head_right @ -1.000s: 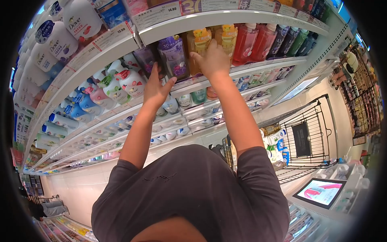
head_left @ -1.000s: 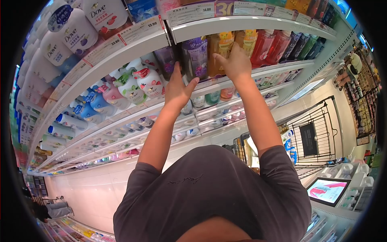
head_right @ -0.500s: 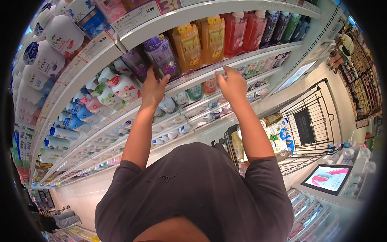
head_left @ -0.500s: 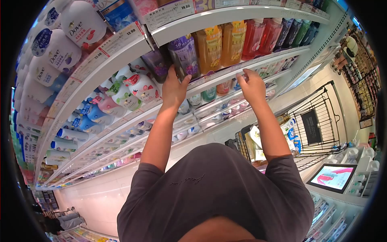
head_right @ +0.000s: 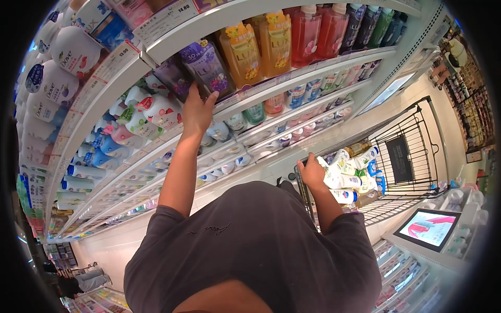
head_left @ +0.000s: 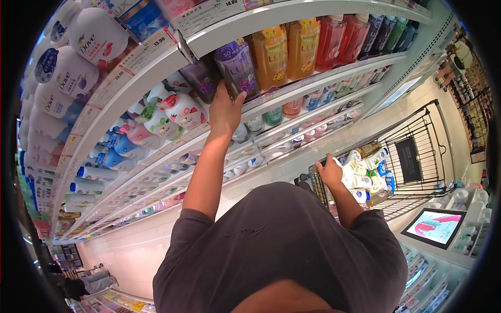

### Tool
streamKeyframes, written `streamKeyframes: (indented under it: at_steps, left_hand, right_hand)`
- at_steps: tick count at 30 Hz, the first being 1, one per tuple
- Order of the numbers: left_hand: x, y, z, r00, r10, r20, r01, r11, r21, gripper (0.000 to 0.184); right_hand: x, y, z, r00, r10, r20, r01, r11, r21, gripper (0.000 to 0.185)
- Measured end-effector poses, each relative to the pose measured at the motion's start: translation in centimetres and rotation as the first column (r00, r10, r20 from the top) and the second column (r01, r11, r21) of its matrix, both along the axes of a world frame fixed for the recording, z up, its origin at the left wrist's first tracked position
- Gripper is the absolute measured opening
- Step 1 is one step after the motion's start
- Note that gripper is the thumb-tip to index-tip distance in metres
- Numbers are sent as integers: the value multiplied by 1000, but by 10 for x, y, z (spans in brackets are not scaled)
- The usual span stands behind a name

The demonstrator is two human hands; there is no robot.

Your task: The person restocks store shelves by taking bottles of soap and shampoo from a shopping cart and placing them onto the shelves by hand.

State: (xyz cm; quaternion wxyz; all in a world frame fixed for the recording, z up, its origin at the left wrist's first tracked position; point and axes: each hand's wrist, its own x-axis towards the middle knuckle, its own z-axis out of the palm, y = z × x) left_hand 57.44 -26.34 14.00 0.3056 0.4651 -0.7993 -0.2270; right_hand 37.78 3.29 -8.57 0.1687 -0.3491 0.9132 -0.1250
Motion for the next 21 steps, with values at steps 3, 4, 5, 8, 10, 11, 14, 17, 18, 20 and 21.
streamKeyframes:
  at_steps: [3,4,5,8,10,11,14,17,18,20,21]
  left_hand:
    - [-1,2,5,1000,6,22,-7,1000,21,68]
    - [-1,3,6,1000,5,26,-5,1000,18,68]
    - [-1,2,6,1000,3,30,-4,1000,25,68]
    - [-1,2,7,999,9,41,-10,999,33,68]
    - [-1,1,2,999,15,45,-16,999,35,68]
    - [0,-1,-2,999,19,25,-20,1000,7,69]
    - [-1,-3,-6,1000,17,-20,-17,1000,-14,73]
    - [-3,3,-1,1000,25,-6,-25,1000,-4,76]
    - [-4,5,2,999,41,25,-41,999,-8,78]
    - [-7,4,5,999,30,28,-31,1000,5,78]
    - [-7,3,5,999,22,30,-23,1000,17,78]
  right_hand:
    - [5,0,-1,1000,24,21,-24,999,28,66]
    - [7,-1,1,999,38,24,-39,997,60,65]
    - [6,-1,0,999,37,26,-38,998,56,65]
    - [3,-2,-1,997,68,22,-70,995,77,67]
    - [-1,-5,4,992,54,111,-68,990,125,71]
    - [-1,-5,7,993,51,109,-65,990,123,71]
    - [-1,-4,11,991,56,119,-75,985,157,71]
    - [3,6,-2,992,123,37,-125,988,94,73]
    - [4,7,-2,993,105,45,-109,990,85,77]
    - [6,8,-2,995,86,54,-90,993,74,82]
    - [8,10,-3,995,84,53,-87,993,74,86]
